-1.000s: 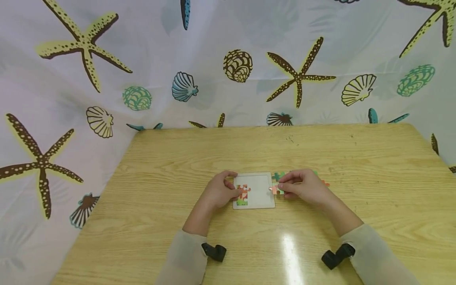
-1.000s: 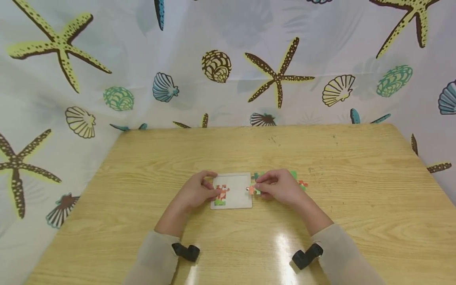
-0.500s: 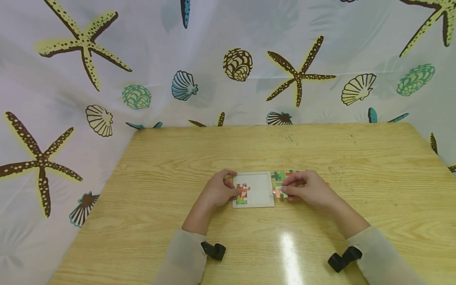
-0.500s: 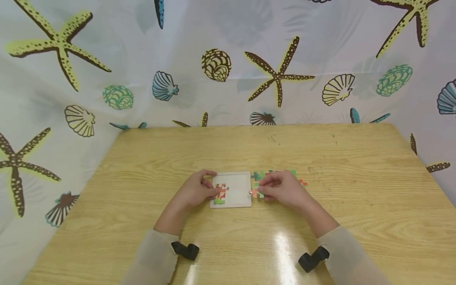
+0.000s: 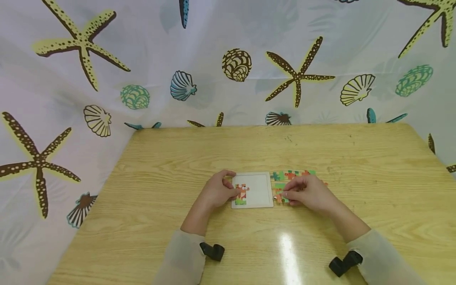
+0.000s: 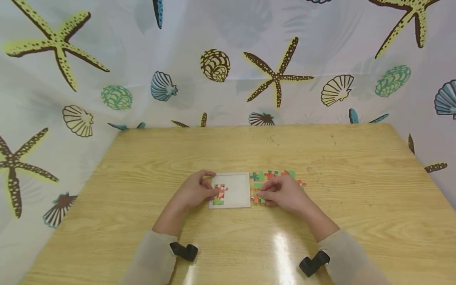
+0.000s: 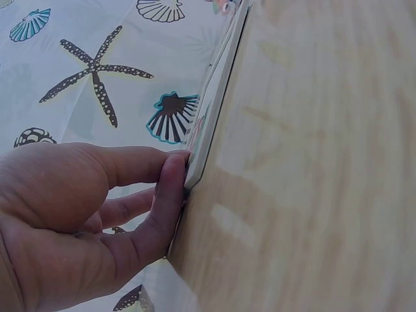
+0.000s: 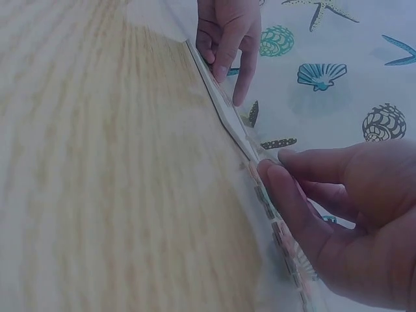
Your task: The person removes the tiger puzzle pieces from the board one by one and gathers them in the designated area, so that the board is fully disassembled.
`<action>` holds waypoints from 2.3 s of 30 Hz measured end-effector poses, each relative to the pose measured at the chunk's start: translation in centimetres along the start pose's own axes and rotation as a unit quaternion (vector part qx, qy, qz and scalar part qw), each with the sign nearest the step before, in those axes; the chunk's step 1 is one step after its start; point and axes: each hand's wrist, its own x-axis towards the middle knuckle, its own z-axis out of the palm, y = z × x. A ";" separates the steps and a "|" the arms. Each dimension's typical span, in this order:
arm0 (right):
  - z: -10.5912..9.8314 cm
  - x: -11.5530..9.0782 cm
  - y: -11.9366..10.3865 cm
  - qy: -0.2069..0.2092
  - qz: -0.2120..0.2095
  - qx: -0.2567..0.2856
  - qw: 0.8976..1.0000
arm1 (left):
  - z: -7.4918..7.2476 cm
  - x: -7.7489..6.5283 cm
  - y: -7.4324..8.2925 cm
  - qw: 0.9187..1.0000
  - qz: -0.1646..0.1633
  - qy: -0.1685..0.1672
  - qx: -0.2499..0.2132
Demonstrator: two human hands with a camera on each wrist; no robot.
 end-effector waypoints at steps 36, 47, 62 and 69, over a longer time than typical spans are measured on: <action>1.1 0.0 -0.3 0.042 -0.037 -0.212 0.976 | -0.1 0.3 -0.2 1.000 -0.005 -0.001 -0.008; 1.3 0.1 -0.5 0.036 -0.050 -0.238 0.969 | -0.3 0.1 0.0 1.000 -0.007 -0.010 -0.019; 1.5 0.0 -0.7 0.037 -0.060 -0.260 0.963 | 0.0 0.1 -0.1 1.000 -0.002 -0.008 -0.009; 1.5 0.0 -0.6 0.041 -0.066 -0.258 0.963 | 0.0 0.1 -0.1 1.000 -0.005 -0.004 -0.011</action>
